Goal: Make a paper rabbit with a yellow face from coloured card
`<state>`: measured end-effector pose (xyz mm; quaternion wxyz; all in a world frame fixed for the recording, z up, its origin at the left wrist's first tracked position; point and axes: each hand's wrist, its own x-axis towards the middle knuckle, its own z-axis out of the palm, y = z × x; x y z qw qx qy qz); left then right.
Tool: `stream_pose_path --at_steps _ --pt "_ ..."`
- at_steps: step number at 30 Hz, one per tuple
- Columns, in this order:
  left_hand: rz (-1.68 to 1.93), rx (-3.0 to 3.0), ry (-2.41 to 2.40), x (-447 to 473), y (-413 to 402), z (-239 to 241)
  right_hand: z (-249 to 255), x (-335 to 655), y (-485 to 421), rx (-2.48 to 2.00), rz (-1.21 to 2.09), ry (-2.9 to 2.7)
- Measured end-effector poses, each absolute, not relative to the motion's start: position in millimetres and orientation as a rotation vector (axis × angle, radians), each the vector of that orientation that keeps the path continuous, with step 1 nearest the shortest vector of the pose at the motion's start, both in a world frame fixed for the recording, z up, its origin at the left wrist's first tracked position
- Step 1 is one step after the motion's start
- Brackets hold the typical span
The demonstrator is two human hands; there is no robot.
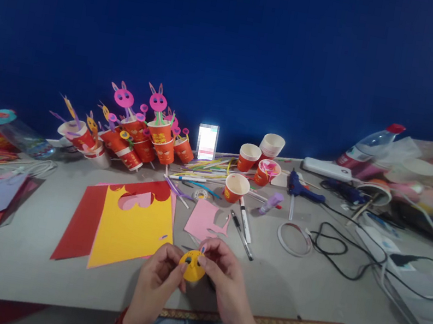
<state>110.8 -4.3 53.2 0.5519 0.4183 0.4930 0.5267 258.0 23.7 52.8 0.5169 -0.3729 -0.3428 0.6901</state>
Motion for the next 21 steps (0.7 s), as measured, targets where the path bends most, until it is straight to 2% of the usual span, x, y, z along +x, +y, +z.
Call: stream_pose_path --at_steps 9,21 --pt "1.429 0.886 1.301 86 1 40 38 260 30 -0.918 1.752 -0.576" --pt "1.519 0.822 1.399 49 4 38 28 260 40 -1.105 1.663 -0.783"
